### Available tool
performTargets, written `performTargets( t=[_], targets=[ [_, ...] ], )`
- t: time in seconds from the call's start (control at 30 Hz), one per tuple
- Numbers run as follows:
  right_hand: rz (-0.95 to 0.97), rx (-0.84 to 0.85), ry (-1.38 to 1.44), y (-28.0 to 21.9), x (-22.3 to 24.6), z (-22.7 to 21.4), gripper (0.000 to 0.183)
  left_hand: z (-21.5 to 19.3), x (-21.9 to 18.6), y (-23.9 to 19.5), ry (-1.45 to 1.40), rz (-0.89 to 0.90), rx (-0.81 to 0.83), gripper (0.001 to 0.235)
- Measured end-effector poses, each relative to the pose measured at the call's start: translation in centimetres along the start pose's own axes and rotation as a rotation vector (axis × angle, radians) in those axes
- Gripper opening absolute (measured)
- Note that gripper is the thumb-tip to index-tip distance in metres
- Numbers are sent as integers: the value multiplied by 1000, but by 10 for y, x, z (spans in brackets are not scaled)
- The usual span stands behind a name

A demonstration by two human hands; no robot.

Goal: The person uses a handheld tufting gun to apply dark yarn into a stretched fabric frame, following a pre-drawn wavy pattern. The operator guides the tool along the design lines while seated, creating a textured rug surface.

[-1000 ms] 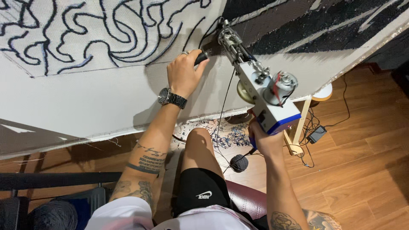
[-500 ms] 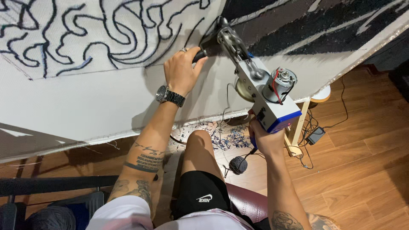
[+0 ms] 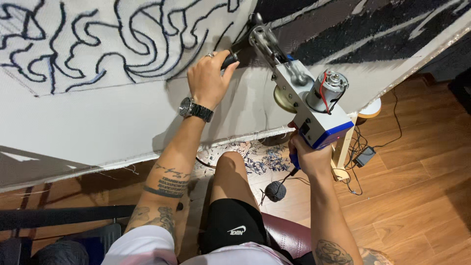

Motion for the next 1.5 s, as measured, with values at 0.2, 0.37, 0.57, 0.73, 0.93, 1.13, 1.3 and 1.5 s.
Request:
performTargets(
  t=[0.2, 0.37, 0.57, 0.73, 0.93, 1.13, 1.3, 1.5],
  targets=[
    [-8, -15, 16, 2, 5, -2, 23, 1, 1, 1, 8, 12, -33, 36],
    [55, -17, 141, 3, 5, -7, 23, 4, -1, 9, 52, 0, -81, 34],
    [135, -25, 242, 7, 10, -10, 26, 3, -3, 15, 126, 3, -146, 30],
    [144, -40, 247, 12, 14, -12, 29, -1, -5, 22, 127, -6, -154, 32],
    [114, -25, 229, 15, 21, -14, 27, -2, -4, 25, 139, -13, -158, 31],
    [143, -56, 281, 18, 27, -13, 30, -5, -4, 30, 161, 7, -176, 32],
    [54, -54, 304, 21, 28, -14, 28, -9, -6, 34, 152, -15, -165, 34],
    [34, -57, 283, 21, 32, -13, 25, -14, -7, 36, 153, -3, -183, 30]
  ],
)
Point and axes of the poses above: each hand's wrist, its own y-axis towards the middle knuckle, its own z-axis out of the palm, x = y × z, the point moved 1 cm from there along y, towards the middle knuckle, and after that the axes turned 15 degrees about x, right-handed, at the moved point
